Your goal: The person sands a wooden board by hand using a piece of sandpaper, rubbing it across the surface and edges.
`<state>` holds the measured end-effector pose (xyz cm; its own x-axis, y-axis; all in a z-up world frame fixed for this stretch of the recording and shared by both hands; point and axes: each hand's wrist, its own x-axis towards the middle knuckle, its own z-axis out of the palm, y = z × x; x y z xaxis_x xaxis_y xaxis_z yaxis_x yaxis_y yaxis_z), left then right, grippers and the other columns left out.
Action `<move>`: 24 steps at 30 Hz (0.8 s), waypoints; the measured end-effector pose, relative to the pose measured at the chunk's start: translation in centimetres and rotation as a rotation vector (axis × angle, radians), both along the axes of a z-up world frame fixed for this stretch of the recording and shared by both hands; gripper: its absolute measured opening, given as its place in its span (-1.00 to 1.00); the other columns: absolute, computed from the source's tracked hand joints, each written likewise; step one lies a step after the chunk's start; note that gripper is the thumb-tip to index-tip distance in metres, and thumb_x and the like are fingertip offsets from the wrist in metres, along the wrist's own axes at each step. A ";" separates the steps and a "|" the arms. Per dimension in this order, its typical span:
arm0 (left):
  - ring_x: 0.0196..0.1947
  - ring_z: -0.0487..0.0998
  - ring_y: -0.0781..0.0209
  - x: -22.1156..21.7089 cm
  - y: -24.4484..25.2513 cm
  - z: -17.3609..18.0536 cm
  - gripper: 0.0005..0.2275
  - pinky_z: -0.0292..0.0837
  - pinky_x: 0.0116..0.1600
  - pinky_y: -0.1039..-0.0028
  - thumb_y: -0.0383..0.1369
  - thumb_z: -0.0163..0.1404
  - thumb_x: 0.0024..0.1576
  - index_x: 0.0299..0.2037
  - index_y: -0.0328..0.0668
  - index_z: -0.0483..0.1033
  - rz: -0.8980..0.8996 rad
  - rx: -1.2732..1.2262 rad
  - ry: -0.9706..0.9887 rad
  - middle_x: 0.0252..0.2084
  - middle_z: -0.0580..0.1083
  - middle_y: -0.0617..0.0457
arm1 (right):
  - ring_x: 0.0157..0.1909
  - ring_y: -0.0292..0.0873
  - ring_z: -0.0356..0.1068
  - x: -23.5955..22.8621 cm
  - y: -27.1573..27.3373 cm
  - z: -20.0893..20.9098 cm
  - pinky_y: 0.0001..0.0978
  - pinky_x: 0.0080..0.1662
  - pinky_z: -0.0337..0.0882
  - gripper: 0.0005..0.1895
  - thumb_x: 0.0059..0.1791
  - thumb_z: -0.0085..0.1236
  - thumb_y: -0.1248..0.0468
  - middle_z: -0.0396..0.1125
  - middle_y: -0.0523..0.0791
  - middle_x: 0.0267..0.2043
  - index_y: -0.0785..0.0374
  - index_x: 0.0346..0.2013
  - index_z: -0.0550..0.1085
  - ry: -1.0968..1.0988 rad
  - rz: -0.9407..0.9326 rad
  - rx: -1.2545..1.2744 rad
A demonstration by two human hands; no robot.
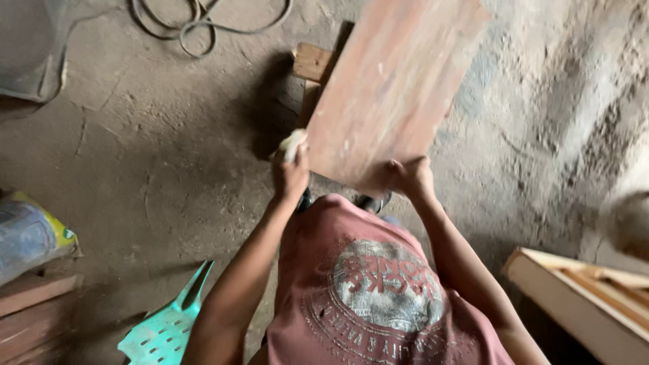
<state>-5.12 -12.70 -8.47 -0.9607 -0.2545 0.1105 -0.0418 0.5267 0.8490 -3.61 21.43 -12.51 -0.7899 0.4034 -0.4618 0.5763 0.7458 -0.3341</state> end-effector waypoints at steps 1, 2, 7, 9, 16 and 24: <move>0.13 0.52 -0.16 -1.2 1.3 0.0 -0.75 0.41 0.20 0.08 -0.26 -0.05 0.32 0.07 -0.20 0.56 -0.080 -0.148 0.091 0.10 0.53 -0.15 | 0.28 0.27 0.18 0.1 -1.1 1.9 0.08 0.27 0.22 0.05 -0.17 0.43 -0.15 0.13 0.23 0.24 0.40 0.29 0.07 -0.006 0.068 0.044; 0.34 0.42 -0.18 -2.1 2.2 0.0 -0.75 0.32 0.37 0.00 -0.30 -0.07 0.37 0.16 -0.18 0.51 -0.158 -0.297 0.189 0.29 0.45 -0.14 | 0.38 0.28 0.08 0.2 -2.1 4.1 0.10 0.34 0.13 0.14 -0.18 0.43 -0.15 0.03 0.22 0.35 0.37 0.38 -0.02 0.068 0.178 0.138; 0.51 0.14 -0.20 0.0 2.7 0.8 -0.64 -0.12 0.37 -0.48 -0.26 -0.04 0.33 0.31 -0.13 0.39 -0.307 -0.660 0.121 0.43 0.31 -0.01 | 0.60 0.25 -0.49 -7.3 -4.5 9.2 0.26 0.44 -0.33 0.34 -0.21 0.24 -0.35 -0.41 0.18 0.60 0.28 0.52 -0.23 0.054 0.492 0.122; 0.55 0.07 -0.20 -0.3 2.2 2.0 -0.62 -0.21 0.39 -0.53 -0.26 -0.06 0.35 0.37 -0.09 0.35 -0.320 -0.681 0.140 0.47 0.27 0.00 | 0.60 0.28 -0.53 -9.5 -4.5 8.3 0.30 0.44 -0.39 0.28 -0.12 0.10 -0.40 -0.44 0.20 0.61 0.32 0.54 -0.23 0.132 0.553 0.138; 0.53 0.04 -0.24 -8.4 4.2 0.9 -0.56 -0.24 0.39 -0.52 -0.18 -0.20 0.42 0.45 -0.18 0.27 -0.386 -0.660 -0.023 0.52 0.18 0.01 | 0.66 0.27 -0.50 -9.9 -3.0 5.0 0.33 0.51 -0.44 0.14 0.07 -0.20 -0.46 -0.43 0.21 0.65 0.36 0.60 -0.15 0.176 0.587 0.161; 0.55 0.07 -0.22 -5.7 2.3 2.1 -0.70 -0.23 0.41 -0.54 -0.26 -0.18 0.40 0.31 -0.02 0.37 -0.443 -0.631 0.053 0.49 0.25 0.04 | 0.66 0.22 -0.41 -11.6 -2.2 7.1 0.27 0.51 -0.37 0.07 0.04 -0.14 -0.41 -0.33 0.14 0.65 0.21 0.60 -0.07 0.204 0.691 0.131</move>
<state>-10.83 -10.41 -6.35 -0.9476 0.2789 0.1558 0.3180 0.8699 0.3770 -15.19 19.19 -5.41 -0.9494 -0.1759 -0.2603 -0.1041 0.9580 -0.2674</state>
